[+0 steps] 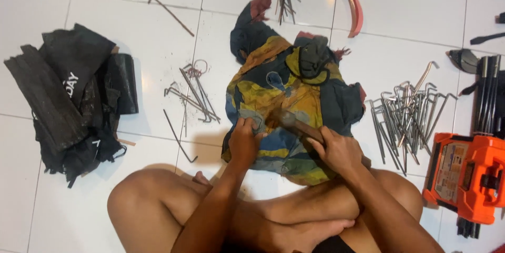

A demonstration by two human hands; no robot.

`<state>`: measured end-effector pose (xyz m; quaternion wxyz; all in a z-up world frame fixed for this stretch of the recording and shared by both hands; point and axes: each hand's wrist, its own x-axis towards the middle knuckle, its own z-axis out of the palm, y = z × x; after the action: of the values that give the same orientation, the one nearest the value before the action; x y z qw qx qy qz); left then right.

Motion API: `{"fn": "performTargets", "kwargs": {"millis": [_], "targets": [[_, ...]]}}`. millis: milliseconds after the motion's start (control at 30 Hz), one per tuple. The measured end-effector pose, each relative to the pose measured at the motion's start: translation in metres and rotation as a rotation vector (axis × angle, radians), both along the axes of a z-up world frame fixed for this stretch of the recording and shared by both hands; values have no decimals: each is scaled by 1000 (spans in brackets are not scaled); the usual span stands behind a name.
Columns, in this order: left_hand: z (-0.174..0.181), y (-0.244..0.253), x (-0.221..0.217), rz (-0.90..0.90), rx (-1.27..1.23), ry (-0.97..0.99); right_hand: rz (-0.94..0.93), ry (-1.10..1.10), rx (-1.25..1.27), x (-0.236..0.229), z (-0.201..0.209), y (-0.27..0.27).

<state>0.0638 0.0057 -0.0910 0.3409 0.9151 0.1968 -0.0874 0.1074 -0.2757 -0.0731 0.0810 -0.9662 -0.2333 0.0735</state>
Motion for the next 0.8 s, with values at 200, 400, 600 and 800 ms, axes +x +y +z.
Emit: {"fn": "performTargets", "kwargs": {"millis": [200, 400, 600, 800], "targets": [[6, -1, -3, -3, 37, -99, 45, -18, 72, -11, 12, 20], [8, -5, -8, -12, 112, -213, 72, 14, 21, -15, 1, 21], [7, -6, -11, -8, 188, -253, 57, 116, 56, -16, 8, 28], [-6, -4, -14, -9, 112, -214, 1, 65, 56, -4, 1, 13]]}}
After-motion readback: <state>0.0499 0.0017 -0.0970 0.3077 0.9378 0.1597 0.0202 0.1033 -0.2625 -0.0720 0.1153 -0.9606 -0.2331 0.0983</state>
